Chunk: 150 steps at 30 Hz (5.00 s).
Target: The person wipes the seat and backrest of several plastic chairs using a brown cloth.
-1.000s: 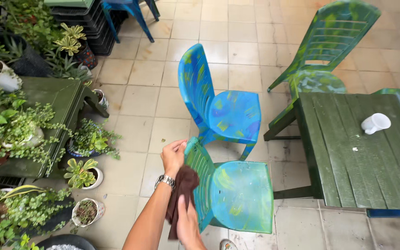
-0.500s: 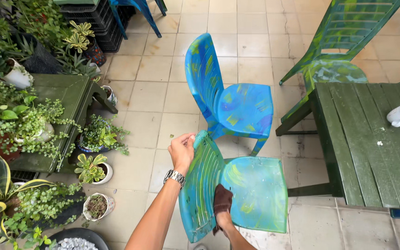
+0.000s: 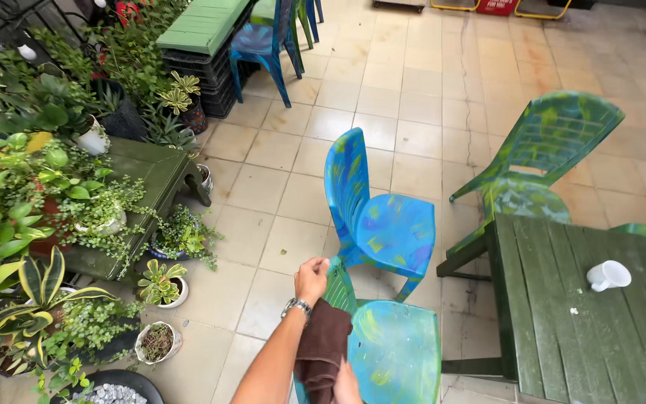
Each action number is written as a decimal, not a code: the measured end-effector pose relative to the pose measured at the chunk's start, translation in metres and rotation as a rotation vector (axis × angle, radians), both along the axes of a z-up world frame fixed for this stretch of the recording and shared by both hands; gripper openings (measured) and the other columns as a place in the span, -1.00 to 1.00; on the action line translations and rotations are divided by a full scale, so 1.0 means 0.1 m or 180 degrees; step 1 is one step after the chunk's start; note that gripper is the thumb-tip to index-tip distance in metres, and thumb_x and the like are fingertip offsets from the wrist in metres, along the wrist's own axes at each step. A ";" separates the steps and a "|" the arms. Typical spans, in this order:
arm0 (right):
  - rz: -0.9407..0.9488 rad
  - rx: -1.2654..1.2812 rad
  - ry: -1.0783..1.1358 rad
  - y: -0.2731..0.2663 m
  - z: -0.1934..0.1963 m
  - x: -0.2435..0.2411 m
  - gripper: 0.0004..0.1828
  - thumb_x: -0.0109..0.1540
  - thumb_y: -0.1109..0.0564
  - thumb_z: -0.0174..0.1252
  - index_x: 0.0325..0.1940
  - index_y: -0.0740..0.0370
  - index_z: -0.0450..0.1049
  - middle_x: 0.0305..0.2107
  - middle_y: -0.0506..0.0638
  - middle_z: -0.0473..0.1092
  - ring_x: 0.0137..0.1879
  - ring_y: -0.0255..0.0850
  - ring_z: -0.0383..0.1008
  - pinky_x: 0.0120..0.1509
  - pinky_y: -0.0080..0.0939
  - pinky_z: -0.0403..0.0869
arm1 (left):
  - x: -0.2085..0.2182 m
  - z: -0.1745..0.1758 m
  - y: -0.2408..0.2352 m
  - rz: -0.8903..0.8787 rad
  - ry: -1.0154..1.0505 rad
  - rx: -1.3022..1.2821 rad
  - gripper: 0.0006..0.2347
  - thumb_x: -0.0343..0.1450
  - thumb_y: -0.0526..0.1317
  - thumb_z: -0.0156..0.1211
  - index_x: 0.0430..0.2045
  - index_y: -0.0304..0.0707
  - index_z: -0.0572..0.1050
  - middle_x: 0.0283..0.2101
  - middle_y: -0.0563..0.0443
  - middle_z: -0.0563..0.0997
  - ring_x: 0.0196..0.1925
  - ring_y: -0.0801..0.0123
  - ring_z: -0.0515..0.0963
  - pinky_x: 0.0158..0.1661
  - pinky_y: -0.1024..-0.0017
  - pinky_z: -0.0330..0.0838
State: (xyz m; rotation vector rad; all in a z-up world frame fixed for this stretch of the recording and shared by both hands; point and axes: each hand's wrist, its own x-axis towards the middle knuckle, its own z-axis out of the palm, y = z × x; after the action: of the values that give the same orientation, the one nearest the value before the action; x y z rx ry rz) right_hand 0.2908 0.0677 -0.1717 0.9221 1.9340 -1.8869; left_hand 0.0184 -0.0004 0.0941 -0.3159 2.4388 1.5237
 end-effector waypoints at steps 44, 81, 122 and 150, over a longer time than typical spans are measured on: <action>-0.0788 -0.2466 0.1411 -1.04 6.12 -1.65 -0.34 0.36 -0.32 -0.11 0.26 0.21 0.44 0.01 0.22 0.50 0.08 0.10 0.50 0.12 0.11 0.42 | 0.45 3.83 -2.59 -0.0117 -0.0022 0.2994 -0.30 0.26 -0.35 0.34 0.38 -0.18 0.27 0.27 -0.06 0.55 0.25 0.33 0.51 0.28 0.37 0.34; -0.2121 -0.2260 0.0955 0.41 6.27 -8.33 -0.55 0.30 0.23 0.11 0.27 0.42 0.48 0.06 0.34 0.53 0.10 0.12 0.52 0.22 0.04 0.47 | -6.78 2.98 -0.66 -0.0370 -0.0227 0.2314 -0.38 0.16 -0.44 0.46 0.21 -0.39 0.51 0.06 -0.21 0.74 0.13 0.19 0.67 0.22 0.39 0.44; 0.1726 -0.1757 -0.0351 -0.47 6.19 -16.96 -0.61 0.28 -0.02 0.16 0.13 0.20 0.46 -0.04 0.18 0.51 0.02 0.08 0.52 0.05 0.10 0.49 | -12.81 3.50 -1.34 0.3040 0.0659 0.3571 -0.52 0.42 -0.43 0.16 0.31 -0.22 0.39 0.19 -0.15 0.60 0.16 0.14 0.56 0.16 0.18 0.47; 0.2121 -0.1664 -0.0859 -3.04 5.84 -19.13 -0.66 0.32 -0.01 0.12 0.02 0.30 0.49 -0.12 0.25 0.54 -0.07 0.10 0.53 -0.05 0.08 0.48 | -14.83 3.19 -3.71 0.3909 0.0115 0.3071 -0.36 0.38 -0.32 0.25 0.43 -0.09 0.22 0.40 0.06 0.47 0.37 0.30 0.46 0.34 0.32 0.33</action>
State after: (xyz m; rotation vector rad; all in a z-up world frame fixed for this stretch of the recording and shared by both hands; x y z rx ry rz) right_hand -1.6222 -0.2361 0.4127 0.2935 1.2634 -1.6205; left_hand -1.4650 -0.3710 0.4133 -1.6851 1.0899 2.8413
